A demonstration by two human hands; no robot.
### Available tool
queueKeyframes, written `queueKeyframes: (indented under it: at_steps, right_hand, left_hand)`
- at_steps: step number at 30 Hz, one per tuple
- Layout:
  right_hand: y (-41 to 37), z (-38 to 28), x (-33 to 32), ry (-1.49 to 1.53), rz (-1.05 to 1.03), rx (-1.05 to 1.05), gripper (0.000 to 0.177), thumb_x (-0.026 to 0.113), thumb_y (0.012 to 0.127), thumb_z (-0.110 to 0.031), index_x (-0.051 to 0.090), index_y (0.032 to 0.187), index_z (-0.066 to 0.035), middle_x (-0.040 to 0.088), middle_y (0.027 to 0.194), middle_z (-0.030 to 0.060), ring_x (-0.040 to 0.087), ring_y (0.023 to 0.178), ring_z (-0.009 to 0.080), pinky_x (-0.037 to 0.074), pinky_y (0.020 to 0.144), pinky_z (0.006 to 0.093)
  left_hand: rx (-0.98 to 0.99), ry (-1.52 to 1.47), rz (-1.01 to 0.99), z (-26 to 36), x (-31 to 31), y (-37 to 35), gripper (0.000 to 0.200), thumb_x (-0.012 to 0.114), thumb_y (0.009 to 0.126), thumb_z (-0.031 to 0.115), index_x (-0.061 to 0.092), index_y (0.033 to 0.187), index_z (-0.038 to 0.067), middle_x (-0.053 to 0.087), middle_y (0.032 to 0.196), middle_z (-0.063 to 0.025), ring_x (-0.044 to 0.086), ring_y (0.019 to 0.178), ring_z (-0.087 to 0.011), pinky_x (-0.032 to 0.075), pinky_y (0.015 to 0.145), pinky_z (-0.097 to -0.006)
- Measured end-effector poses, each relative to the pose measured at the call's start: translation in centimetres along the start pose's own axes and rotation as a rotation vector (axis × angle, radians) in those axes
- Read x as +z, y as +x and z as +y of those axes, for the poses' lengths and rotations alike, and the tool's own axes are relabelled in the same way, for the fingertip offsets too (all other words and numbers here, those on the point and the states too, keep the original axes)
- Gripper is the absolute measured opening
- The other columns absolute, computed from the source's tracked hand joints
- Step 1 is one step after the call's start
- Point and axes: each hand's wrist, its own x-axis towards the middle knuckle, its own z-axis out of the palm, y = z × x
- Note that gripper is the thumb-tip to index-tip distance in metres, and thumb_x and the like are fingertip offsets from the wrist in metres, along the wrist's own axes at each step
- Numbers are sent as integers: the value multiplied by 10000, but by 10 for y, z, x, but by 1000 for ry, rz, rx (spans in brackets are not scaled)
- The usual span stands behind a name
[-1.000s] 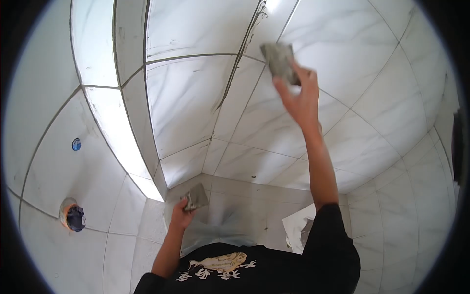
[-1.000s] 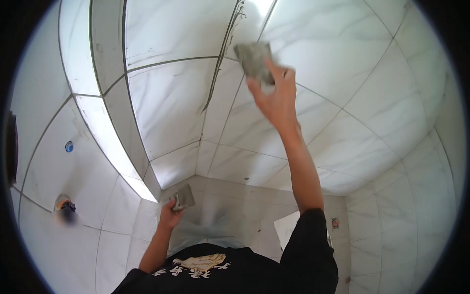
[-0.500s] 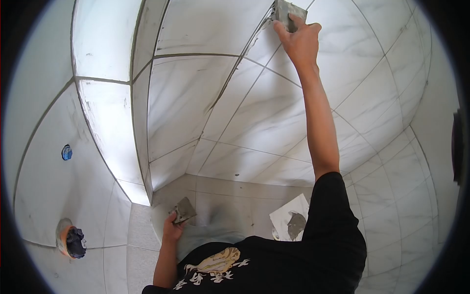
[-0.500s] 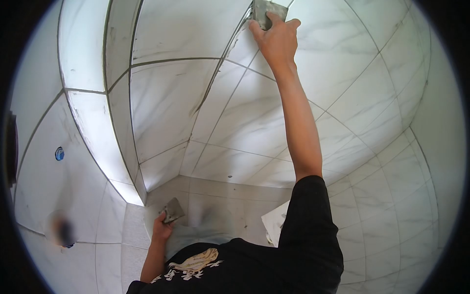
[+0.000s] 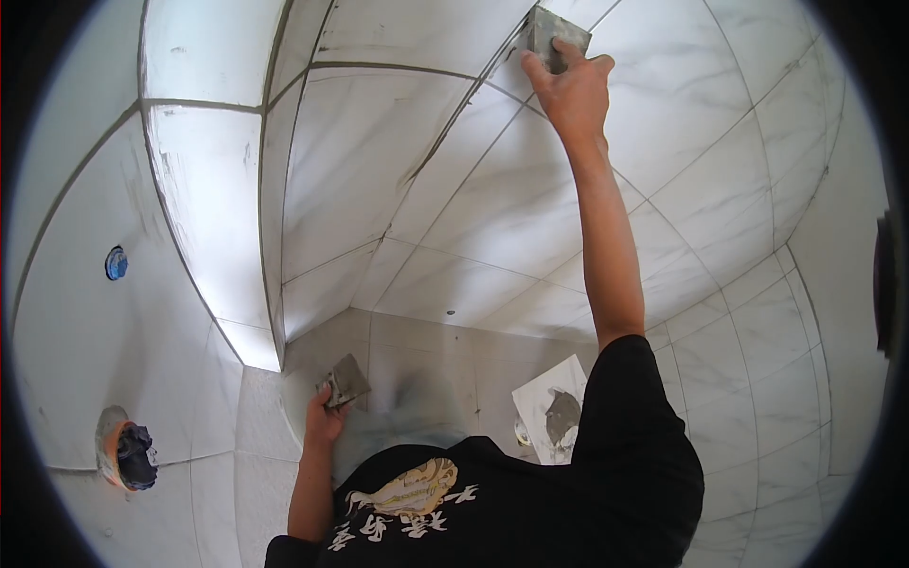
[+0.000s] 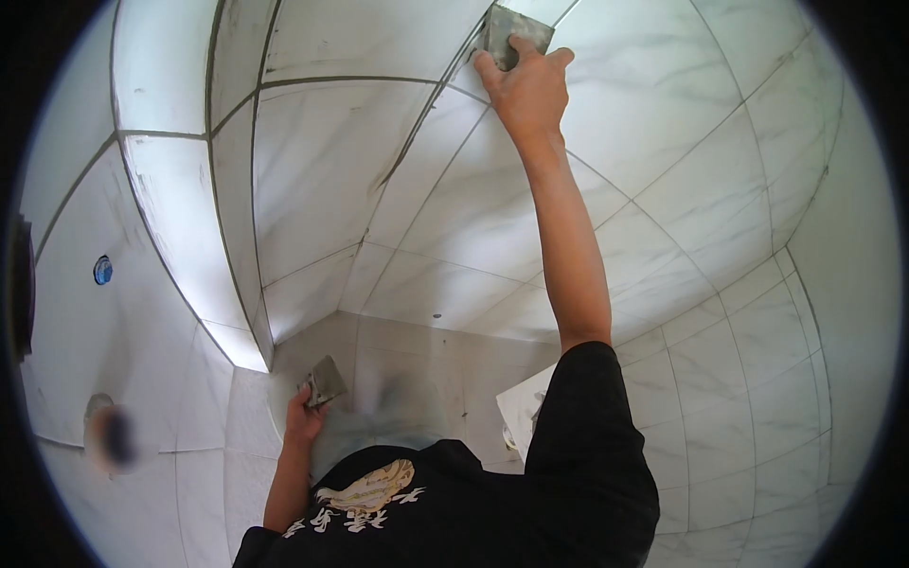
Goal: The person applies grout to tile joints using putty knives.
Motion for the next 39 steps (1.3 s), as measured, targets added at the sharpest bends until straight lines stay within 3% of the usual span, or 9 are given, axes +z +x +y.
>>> queueKeyframes:
  at_steps: [13,19,21,26,28,32,35,38,39]
  right_hand:
    - [-86,-7,32,-27,-166,12,532,746,788,-402,662,1194,-69,467,1076,226,611,876,364,566,657,435]
    - [-119,-9,44,-22,-228,38,548,751,776,-428,662,1187,-77,475,1083,204,634,869,362,560,687,431]
    - [-133,-10,49,-9,-255,44,542,754,773,-418,659,1185,-79,471,1084,202,630,872,365,559,687,435]
    - [-172,-6,67,39,-316,55,532,755,773,-390,649,1193,-81,460,1092,201,613,907,372,558,687,443]
    - [-187,-5,74,44,-362,15,546,748,792,-347,611,1227,-48,434,1081,212,576,919,365,560,617,425]
    - [-215,-2,86,44,-465,32,548,743,796,-337,600,1242,-52,435,1103,221,572,924,368,559,623,430]
    - [-240,0,78,-4,-601,10,537,737,802,-316,596,1247,-51,431,1123,224,572,924,371,564,685,423]
    - [-253,15,56,222,-645,95,560,755,793,-306,601,1262,-43,467,1127,205,575,928,330,554,766,397]
    - [-259,23,50,559,-751,190,549,759,797,-280,608,1273,-52,491,1141,193,577,947,306,540,792,388]
  left_hand:
    - [1,58,-15,-3,1,0,289,497,989,194,578,1228,53,695,1113,-85,703,962,-224,629,734,-368]
    - [16,85,-13,-4,2,-2,299,503,990,206,574,1249,74,685,1152,-66,677,1038,-227,593,833,-401]
    - [16,57,-43,-3,3,-3,305,500,1002,198,539,1239,10,673,1131,-105,685,1004,-245,611,830,-400]
    - [31,75,21,-5,19,-8,300,499,1002,195,537,1237,12,676,1116,-105,694,970,-234,619,791,-375]
    - [35,88,50,-3,13,-8,298,497,1003,195,537,1236,14,678,1110,-103,697,958,-229,622,777,-366]
    - [4,156,-45,-4,-1,-1,303,503,1002,201,542,1243,21,665,1136,-106,673,1019,-229,601,839,-387]
    - [32,161,-34,-4,25,-7,306,517,998,205,547,1247,28,653,1162,-103,644,1076,-229,564,906,-404]
    - [94,112,10,3,93,-7,310,549,989,206,551,1253,43,640,1198,-79,623,1104,-227,512,955,-396]
    - [89,49,-25,6,120,-5,312,552,988,200,548,1254,37,635,1207,-80,621,1107,-229,509,959,-400]
